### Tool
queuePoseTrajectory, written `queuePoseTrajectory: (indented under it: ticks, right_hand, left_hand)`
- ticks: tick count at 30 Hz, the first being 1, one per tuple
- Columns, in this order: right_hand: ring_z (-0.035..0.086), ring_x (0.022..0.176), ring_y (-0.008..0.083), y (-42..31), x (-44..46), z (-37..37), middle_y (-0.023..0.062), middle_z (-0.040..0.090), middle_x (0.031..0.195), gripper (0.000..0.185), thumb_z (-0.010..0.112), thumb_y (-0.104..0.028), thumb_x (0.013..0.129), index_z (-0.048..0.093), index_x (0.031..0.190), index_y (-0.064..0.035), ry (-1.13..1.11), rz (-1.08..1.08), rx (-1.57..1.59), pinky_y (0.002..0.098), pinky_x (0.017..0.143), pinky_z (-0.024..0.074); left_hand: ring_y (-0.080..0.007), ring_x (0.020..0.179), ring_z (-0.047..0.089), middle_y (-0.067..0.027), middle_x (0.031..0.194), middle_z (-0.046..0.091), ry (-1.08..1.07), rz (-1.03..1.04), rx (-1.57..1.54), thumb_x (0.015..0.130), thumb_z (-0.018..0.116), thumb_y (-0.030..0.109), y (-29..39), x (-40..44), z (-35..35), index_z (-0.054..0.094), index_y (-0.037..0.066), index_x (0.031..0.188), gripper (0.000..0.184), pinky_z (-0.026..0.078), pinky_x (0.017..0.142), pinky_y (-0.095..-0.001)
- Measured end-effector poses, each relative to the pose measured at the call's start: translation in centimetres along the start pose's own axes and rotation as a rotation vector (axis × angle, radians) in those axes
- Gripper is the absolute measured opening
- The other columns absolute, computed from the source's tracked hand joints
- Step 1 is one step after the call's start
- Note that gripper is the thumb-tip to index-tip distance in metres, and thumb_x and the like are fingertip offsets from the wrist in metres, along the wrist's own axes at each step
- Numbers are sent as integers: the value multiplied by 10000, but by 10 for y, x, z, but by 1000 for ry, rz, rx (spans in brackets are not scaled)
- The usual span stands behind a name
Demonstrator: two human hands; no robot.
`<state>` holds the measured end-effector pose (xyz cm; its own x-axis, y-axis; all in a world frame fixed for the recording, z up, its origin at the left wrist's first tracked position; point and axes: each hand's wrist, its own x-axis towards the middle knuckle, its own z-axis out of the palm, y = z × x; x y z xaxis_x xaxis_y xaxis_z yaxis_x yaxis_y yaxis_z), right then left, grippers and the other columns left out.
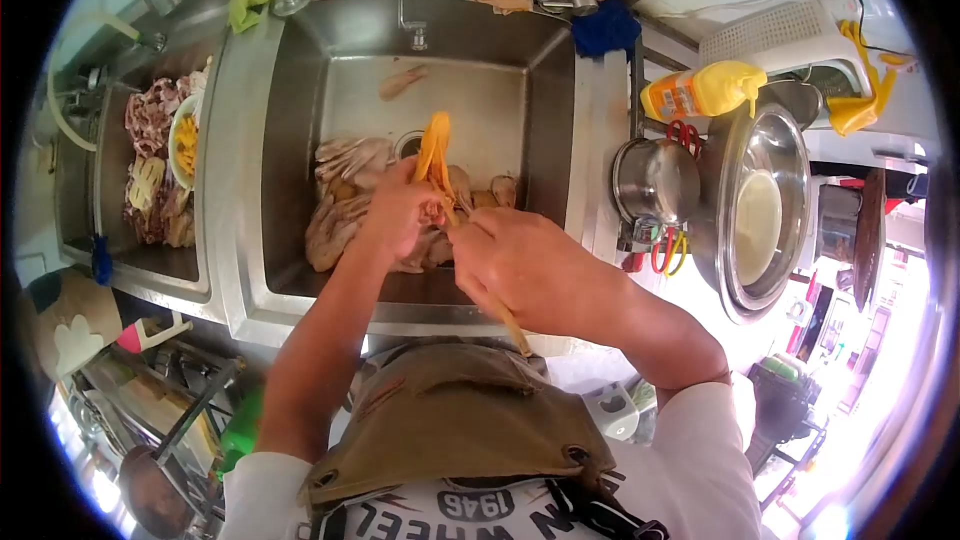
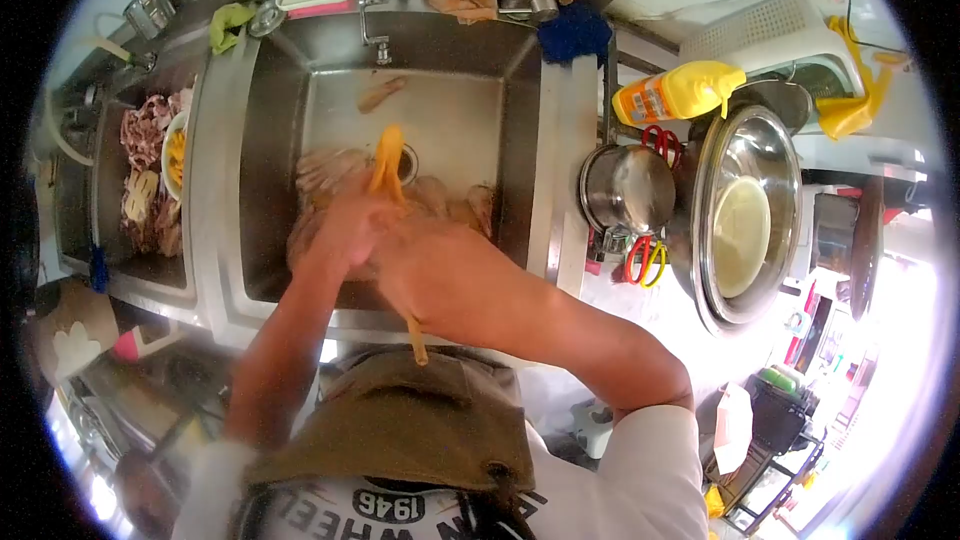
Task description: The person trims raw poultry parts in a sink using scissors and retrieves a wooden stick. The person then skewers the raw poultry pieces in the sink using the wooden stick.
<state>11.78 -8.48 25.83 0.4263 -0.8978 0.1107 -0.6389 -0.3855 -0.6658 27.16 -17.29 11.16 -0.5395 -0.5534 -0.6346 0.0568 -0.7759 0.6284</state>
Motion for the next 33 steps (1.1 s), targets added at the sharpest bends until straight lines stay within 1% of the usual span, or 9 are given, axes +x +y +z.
queuePoseTrajectory:
  ticks: [5,10,12,15,18,20,26,29,33]
  right_hand:
    - [567,718,311,-4,2,15,142,532,748,158,612,-58,748,519,853,12,-155,115,-157,385,632,475]
    - [572,730,312,46,-6,57,152,538,754,126,584,-54,761,535,858,9,-4,105,-236,386,635,488]
    - [603,744,276,58,-12,53,148,602,804,122,554,-76,856,579,924,22,-23,195,-256,359,645,512]
    - [631,753,231,64,-18,42,156,655,888,220,505,-139,952,591,1040,44,453,808,874,335,680,528]
    - [641,750,162,58,-22,32,136,675,929,299,505,-197,973,603,1089,61,674,857,1151,279,668,518]
    - [648,773,180,50,-33,44,150,675,930,307,496,-195,979,599,1104,65,674,795,1032,286,689,523]
    - [658,785,239,15,-75,49,204,665,958,270,442,-121,983,589,1095,75,792,540,887,349,754,537]
    - [643,767,232,8,-75,42,187,655,939,253,445,-124,976,589,1073,60,789,392,715,341,743,524]
    - [613,823,253,3,-56,22,161,620,929,191,478,-88,951,591,1062,17,720,262,335,344,728,493]
  left_hand:
    - [-172,672,553,-81,810,565,22,-49,-65,765,530,26,-3,-1,2,543,18,1058,293,449,566,-276]
    - [-153,574,503,-63,726,549,66,-246,-302,753,514,42,-24,11,16,555,12,971,224,404,487,-284]
    - [-149,579,516,-61,719,553,17,-144,-72,762,516,45,-9,3,22,564,13,980,225,412,490,-290]
    - [-223,728,587,-125,845,593,64,117,397,807,562,90,-9,6,9,561,-13,1031,246,473,630,-354]
    - [-278,849,597,-171,957,595,231,414,674,813,605,103,-18,15,-2,550,-31,1052,279,474,740,-379]
    - [-306,914,588,-192,1022,583,339,488,713,804,633,99,-8,9,6,546,-36,1062,304,463,795,-381]
    - [-364,941,556,-181,1045,559,464,223,367,743,650,-9,42,-12,8,546,4,1091,363,454,810,-410]
    - [-373,966,516,-169,1052,533,653,667,1008,710,662,-47,15,-1,-10,544,21,1110,422,436,836,-427]
    - [-366,975,487,-162,1036,508,677,922,1186,635,686,-59,18,-6,-11,549,35,1098,493,419,846,-438]
